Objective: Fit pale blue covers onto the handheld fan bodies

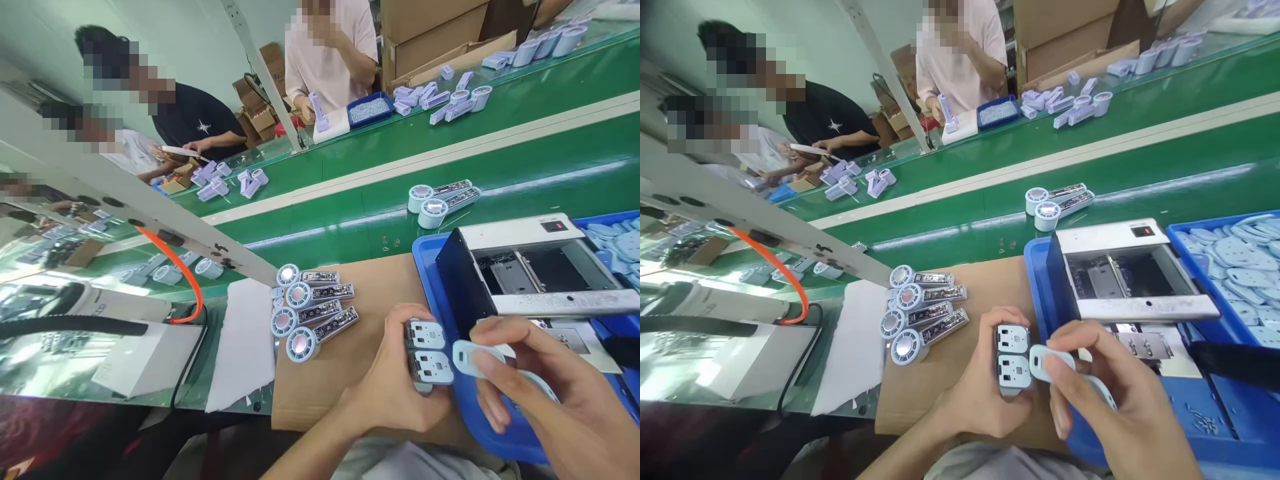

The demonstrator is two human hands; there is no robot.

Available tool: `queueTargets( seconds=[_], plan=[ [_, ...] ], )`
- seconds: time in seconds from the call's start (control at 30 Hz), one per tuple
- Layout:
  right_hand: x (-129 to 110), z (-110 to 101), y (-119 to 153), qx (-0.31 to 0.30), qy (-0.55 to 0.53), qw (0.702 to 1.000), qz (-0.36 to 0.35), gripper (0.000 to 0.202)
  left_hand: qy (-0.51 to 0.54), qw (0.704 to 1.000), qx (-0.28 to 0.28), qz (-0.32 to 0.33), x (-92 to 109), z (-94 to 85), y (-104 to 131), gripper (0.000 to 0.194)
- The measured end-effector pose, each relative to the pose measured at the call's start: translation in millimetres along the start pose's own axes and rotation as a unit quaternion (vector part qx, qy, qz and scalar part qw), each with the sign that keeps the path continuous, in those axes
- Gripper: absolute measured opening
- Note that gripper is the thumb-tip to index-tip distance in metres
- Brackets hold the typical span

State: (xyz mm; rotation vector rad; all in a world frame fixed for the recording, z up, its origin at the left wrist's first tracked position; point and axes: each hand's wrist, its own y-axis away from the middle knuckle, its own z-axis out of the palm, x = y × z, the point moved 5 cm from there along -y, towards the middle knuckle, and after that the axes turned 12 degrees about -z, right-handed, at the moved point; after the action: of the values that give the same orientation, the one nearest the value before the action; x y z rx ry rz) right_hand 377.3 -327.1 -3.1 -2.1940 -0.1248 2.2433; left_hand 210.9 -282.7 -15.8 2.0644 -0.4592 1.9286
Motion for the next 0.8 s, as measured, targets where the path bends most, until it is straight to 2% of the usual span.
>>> queueTargets(
  seconds=[0.03, 0.1, 0.17, 0.2, 0.33, 0.4, 0.47, 0.57, 0.63, 0.67, 0.8],
  plan=[
    [-1.8, 0.4, -3.5, -0.003, 0.017, 1.0, 0.007, 0.055, 0.001, 1.0, 0.006, 0.022, -0.5, -0.7, 0.7, 0.079],
    [-11.6, 4.2, -8.7, 0.045, 0.043, 0.998, 0.032, 0.058, -0.004, 0.999, 0.01, 0.05, -1.9, -0.5, 2.7, 0.081],
    [-24.3, 13.2, -12.1, 0.087, 0.066, 0.993, 0.048, 0.052, -0.009, 0.997, 0.012, 0.076, -4.4, 1.8, 6.3, 0.089],
    [-29.4, 18.7, -13.8, 0.089, 0.079, 0.992, 0.046, 0.048, -0.007, 0.996, 0.013, 0.088, -6.6, 3.6, 8.3, 0.094],
    [-33.4, 37.0, -19.4, 0.007, 0.117, 0.993, 0.022, 0.046, -0.001, 0.992, 0.028, 0.12, -19.0, 10.9, 12.8, 0.115],
    [-29.7, 39.4, -19.1, 0.005, 0.122, 0.992, 0.026, 0.043, -0.006, 0.989, 0.027, 0.145, -22.3, 13.2, 12.3, 0.12],
    [-27.5, 39.2, -17.3, 0.029, 0.122, 0.992, 0.019, 0.034, -0.004, 0.985, 0.03, 0.169, -23.5, 12.6, 10.7, 0.118],
    [-33.4, 31.5, -13.5, 0.08, 0.162, 0.98, -0.087, 0.025, -0.007, 0.981, 0.039, 0.188, -23.8, 9.6, 8.1, 0.11],
    [-35.7, 22.1, -9.4, 0.102, 0.191, 0.967, -0.137, 0.03, -0.024, 0.982, 0.036, 0.186, -24.2, 10.0, 7.0, 0.101],
    [-34.4, 16.9, -7.5, 0.109, 0.194, 0.966, -0.135, 0.036, -0.035, 0.983, 0.029, 0.179, -25.0, 11.2, 6.7, 0.097],
    [-23.6, 6.2, 1.5, 0.125, 0.145, 0.981, -0.038, 0.06, -0.073, 0.987, 0.0, 0.141, -34.3, 18.2, 6.5, 0.09]
  ],
)
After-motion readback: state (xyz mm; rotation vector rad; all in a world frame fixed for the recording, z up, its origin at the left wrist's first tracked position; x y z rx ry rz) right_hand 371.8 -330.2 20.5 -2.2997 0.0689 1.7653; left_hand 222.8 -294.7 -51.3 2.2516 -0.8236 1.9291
